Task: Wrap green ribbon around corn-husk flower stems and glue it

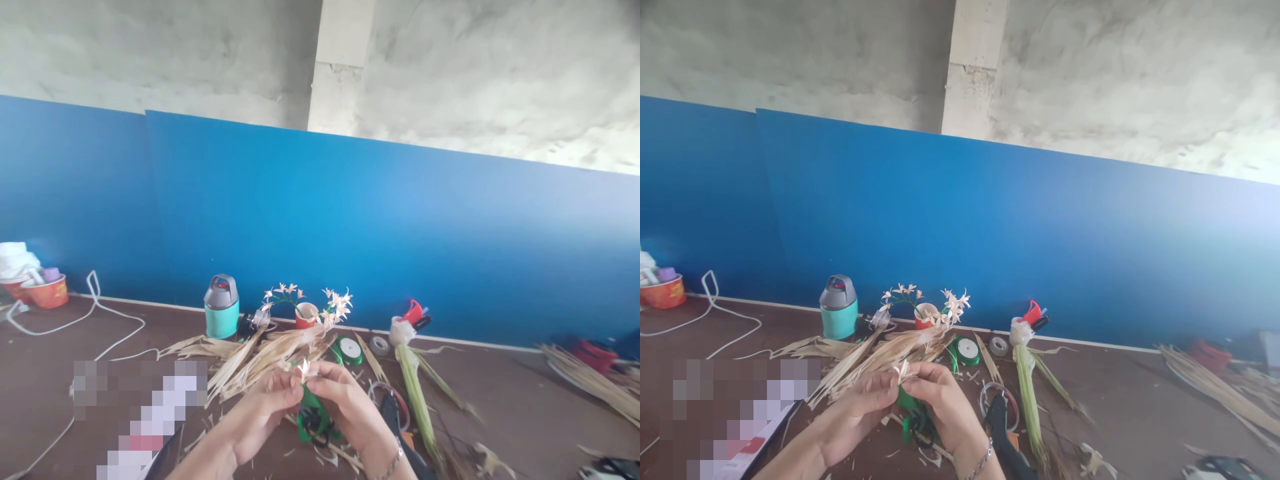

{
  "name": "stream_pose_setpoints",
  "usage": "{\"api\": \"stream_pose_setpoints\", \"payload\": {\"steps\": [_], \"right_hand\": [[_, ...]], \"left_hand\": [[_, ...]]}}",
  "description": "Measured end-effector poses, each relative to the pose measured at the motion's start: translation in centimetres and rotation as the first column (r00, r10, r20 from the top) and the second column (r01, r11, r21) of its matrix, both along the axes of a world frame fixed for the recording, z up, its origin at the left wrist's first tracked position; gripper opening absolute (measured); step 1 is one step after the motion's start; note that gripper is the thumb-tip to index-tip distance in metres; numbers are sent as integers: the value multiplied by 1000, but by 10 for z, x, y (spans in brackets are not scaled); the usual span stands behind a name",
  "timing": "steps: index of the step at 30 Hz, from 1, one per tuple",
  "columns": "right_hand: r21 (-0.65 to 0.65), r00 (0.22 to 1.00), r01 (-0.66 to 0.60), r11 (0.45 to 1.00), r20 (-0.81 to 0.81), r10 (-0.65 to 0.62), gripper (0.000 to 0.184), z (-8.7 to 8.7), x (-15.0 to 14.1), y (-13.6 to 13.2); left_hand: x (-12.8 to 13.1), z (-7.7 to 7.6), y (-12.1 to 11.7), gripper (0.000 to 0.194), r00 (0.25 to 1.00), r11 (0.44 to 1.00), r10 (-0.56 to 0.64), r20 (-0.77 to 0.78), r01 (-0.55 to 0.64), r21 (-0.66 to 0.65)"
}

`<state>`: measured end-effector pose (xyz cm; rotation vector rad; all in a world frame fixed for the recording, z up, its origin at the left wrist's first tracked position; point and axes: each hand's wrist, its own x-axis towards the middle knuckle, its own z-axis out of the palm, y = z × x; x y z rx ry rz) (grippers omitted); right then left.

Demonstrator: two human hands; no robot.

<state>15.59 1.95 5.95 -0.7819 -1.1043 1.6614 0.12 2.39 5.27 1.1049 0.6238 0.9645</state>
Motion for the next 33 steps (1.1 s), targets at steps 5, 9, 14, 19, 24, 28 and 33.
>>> {"api": "stream_pose_setpoints", "payload": {"steps": [5, 9, 14, 19, 24, 28, 33], "right_hand": [[-23, 1000, 0, 1000, 3, 0, 14, -1, 1, -1], [-15, 1000, 4, 1000, 10, -4, 14, -2, -1, -2], [32, 996, 56, 998, 65, -58, 18, -2, -5, -2], [190, 940, 202, 961, 239, -245, 27, 0, -9, 0], [378, 807, 269, 886, 413, -421, 26, -2, -11, 2], [450, 731, 306, 839, 454, -510, 25, -7, -15, 1], [485, 683, 367, 794, 439, -584, 23, -11, -21, 1]], "left_hand": [[-1, 0, -3, 25, 986, 985, -151, 70, 156, -75], [-1, 2, -3, 14, 989, 986, -145, 43, 148, -83], [3, 6, -1, 11, 984, 997, -44, -172, 55, 58], [6, -6, 3, 8, 936, 957, 216, -277, -146, 251], [8, -11, 1, 12, 828, 855, 439, -349, -265, 446], [7, -11, 1, 11, 766, 768, 551, -331, -311, 560], [6, -11, 1, 10, 704, 708, 625, -338, -329, 624]]}}
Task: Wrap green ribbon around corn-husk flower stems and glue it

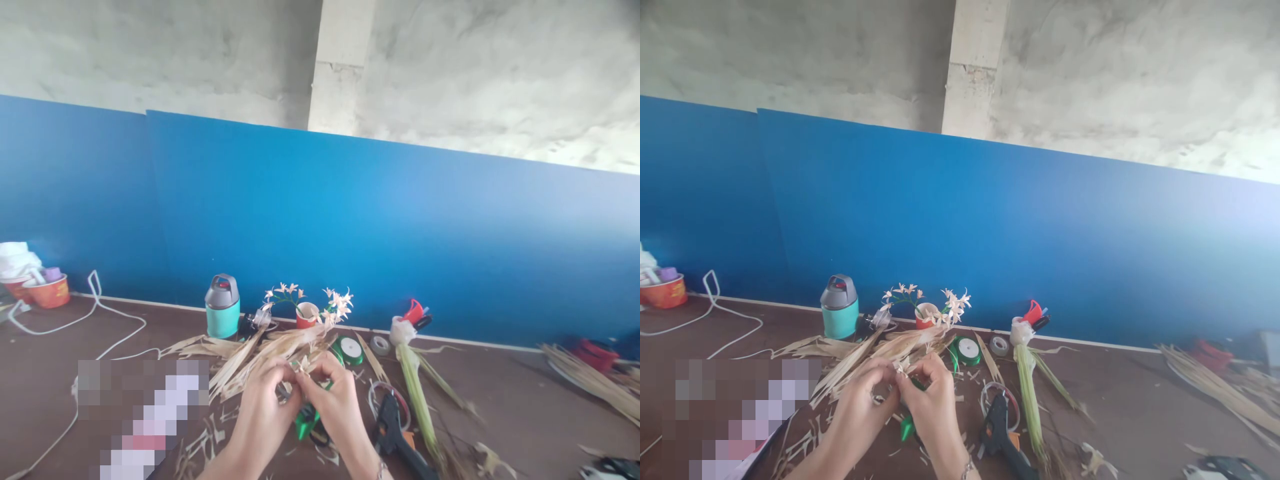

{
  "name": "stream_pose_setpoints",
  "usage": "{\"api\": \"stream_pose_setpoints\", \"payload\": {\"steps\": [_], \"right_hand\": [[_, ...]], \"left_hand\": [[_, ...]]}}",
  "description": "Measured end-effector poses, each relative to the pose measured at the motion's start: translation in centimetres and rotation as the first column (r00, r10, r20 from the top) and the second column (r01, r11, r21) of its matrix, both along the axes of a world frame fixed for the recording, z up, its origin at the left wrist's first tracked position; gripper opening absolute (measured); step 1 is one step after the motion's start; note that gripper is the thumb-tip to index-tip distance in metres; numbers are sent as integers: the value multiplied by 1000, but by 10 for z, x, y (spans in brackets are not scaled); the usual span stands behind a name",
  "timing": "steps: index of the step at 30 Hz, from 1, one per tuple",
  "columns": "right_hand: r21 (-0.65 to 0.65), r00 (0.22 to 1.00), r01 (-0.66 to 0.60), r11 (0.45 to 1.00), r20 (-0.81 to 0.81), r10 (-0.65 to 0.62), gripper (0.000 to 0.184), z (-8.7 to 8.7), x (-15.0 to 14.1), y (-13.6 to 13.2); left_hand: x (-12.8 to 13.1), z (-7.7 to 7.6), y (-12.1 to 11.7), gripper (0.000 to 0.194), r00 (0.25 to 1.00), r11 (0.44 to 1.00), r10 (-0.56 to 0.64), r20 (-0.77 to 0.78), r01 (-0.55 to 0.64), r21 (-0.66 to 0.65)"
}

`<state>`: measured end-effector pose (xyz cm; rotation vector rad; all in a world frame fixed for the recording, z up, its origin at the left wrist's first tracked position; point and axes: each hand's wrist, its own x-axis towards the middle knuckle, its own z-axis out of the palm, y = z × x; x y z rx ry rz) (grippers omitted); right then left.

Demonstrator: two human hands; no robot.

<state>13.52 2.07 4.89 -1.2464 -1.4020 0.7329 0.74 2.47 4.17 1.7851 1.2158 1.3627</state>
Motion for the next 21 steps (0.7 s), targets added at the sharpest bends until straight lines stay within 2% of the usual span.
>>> {"api": "stream_pose_setpoints", "payload": {"steps": [3, 6, 9, 13, 15, 17, 21], "right_hand": [[-53, 998, -52, 997, -42, 50, 21, 0, 4, 2], [-200, 956, -259, 945, -192, 221, 16, 0, 14, 5], [-273, 852, -450, 850, -417, 317, 20, -1, 24, 6], [-188, 692, -615, 766, -595, 410, 16, -2, 29, 5], [-164, 652, -648, 744, -623, 431, 14, -1, 28, 5], [-157, 644, -649, 745, -635, 427, 13, -1, 26, 5], [-167, 664, -599, 783, -650, 369, 15, -1, 23, 5]], "left_hand": [[0, 2, 1, 13, 992, 987, -93, 85, 103, -121], [0, 5, 2, 13, 969, 936, -154, 191, 205, -285], [-1, 8, 3, 14, 941, 875, -193, 278, 293, -386], [-2, 12, 2, 18, 843, 760, -306, 441, 496, -420], [-2, 12, 1, 16, 798, 717, -339, 499, 562, -412], [-2, 12, 0, 14, 793, 704, -332, 511, 569, -426], [-1, 11, 0, 11, 860, 738, -291, 420, 481, -474]]}}
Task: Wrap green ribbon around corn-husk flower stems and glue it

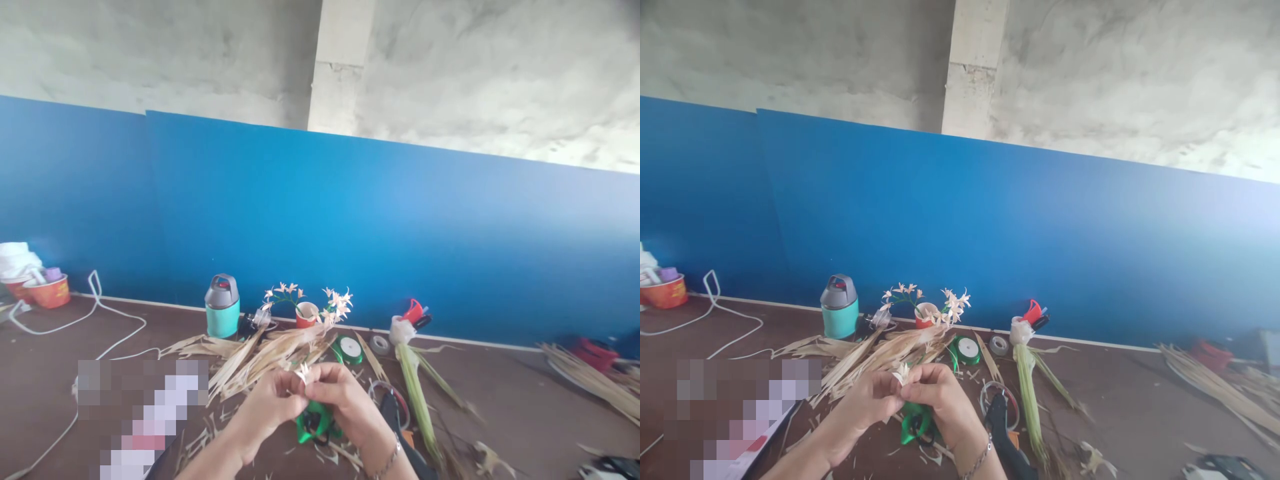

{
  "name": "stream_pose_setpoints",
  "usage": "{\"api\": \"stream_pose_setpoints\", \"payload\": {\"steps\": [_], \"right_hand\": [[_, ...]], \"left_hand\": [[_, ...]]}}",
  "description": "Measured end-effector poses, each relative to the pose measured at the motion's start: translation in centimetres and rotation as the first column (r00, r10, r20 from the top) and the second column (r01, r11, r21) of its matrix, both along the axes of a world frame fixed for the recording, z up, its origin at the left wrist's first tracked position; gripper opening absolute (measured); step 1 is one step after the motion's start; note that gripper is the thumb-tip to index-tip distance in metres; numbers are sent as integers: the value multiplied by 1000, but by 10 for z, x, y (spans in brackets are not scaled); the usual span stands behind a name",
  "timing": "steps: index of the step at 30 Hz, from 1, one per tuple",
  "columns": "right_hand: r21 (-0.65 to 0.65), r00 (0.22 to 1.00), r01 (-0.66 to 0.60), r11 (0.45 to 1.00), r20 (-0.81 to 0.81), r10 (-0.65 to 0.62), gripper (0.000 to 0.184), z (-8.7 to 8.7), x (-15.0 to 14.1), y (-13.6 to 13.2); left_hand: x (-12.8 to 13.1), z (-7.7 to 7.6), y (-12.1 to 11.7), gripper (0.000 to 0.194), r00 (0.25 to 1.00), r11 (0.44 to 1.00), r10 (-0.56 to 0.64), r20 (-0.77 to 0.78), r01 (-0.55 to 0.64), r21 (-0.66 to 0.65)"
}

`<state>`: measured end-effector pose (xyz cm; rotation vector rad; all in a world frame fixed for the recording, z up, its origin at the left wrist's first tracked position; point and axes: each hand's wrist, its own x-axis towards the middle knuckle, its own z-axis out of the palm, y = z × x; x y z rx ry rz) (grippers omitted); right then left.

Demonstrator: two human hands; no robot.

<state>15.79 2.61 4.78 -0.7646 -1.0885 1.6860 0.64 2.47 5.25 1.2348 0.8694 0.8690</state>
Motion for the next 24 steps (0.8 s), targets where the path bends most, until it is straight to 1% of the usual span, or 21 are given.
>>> {"api": "stream_pose_setpoints", "payload": {"steps": [2, 5, 8, 12, 15, 19, 22, 24], "right_hand": [[-6, 999, 37, 999, 4, -37, 16, -1, -2, 0], [7, 995, 96, 995, 18, -96, 18, -2, -6, -1], [28, 984, 161, 987, 73, -163, 22, -3, -11, -1], [121, 947, 251, 961, 176, -269, 25, -5, -18, 0], [188, 919, 299, 935, 206, -336, 23, -7, -20, 0], [236, 907, 308, 922, 220, -359, 24, -7, -20, 0], [230, 906, 315, 921, 216, -364, 23, -3, -20, -2], [223, 922, 297, 929, 185, -339, 24, 1, -20, -4]], "left_hand": [[1, -1, 0, 9, 996, 998, 51, -72, -48, 47], [3, -4, -1, 7, 973, 974, 164, -160, -134, 184], [5, -10, -1, 8, 941, 922, 270, -202, -192, 337], [4, -19, 0, 8, 891, 844, 386, -238, -238, 481], [4, -23, -2, 8, 860, 800, 449, -244, -264, 539], [4, -24, -4, 6, 841, 754, 497, -216, -295, 587], [3, -23, -4, 7, 837, 738, 505, -210, -293, 607], [3, -22, -3, 8, 844, 743, 496, -206, -290, 604]]}}
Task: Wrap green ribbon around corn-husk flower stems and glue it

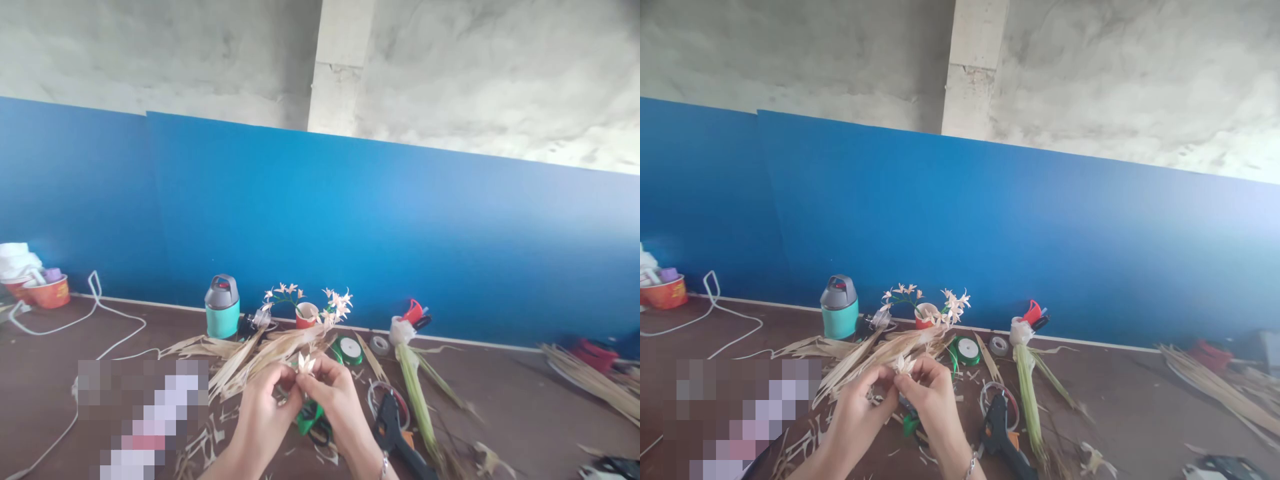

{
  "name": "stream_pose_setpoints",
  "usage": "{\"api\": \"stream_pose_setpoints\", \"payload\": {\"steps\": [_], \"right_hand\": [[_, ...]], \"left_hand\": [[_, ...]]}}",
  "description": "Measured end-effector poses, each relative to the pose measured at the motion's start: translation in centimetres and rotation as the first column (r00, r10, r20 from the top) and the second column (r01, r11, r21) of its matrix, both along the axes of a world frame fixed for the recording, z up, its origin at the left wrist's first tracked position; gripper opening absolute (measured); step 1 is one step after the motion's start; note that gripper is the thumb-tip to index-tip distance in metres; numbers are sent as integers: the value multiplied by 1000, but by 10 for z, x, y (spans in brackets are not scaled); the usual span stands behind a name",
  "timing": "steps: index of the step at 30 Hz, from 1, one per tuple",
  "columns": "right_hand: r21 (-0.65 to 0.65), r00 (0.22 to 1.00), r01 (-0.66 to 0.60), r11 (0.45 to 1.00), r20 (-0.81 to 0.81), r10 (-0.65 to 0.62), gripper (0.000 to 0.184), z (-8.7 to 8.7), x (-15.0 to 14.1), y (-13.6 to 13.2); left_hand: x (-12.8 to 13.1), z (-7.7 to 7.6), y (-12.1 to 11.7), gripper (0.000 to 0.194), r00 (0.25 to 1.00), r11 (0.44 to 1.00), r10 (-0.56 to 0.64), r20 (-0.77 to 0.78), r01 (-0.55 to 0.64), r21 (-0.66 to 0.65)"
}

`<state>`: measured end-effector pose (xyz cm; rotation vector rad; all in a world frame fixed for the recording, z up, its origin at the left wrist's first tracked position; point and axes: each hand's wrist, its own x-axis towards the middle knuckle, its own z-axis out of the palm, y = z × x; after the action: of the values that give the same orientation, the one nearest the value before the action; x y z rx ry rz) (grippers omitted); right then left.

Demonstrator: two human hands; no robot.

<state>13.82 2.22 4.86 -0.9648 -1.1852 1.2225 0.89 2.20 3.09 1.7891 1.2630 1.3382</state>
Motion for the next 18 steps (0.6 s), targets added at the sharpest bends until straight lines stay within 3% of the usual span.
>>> {"api": "stream_pose_setpoints", "payload": {"steps": [4, 7, 11, 14, 18], "right_hand": [[-4, 993, -109, 994, -53, 108, 23, 6, 6, -1], [-85, 996, -84, 993, -8, 84, 22, 7, 13, 0], [-122, 993, -90, 989, 66, 98, 25, 7, 16, 2], [-134, 993, -88, 987, 62, 97, 30, 8, 15, 2], [-163, 994, -60, 985, 78, 74, 27, 6, 15, 3]], "left_hand": [[-2, 5, 4, 12, 993, 997, -63, 101, 66, -29], [-2, 11, 6, 13, 980, 988, -63, 187, 88, -129], [-2, 18, 2, 15, 929, 930, -78, 361, 198, -309], [-1, 20, -1, 16, 869, 895, -83, 487, 280, -346], [0, 18, -2, 17, 835, 882, -85, 544, 317, -349]]}}
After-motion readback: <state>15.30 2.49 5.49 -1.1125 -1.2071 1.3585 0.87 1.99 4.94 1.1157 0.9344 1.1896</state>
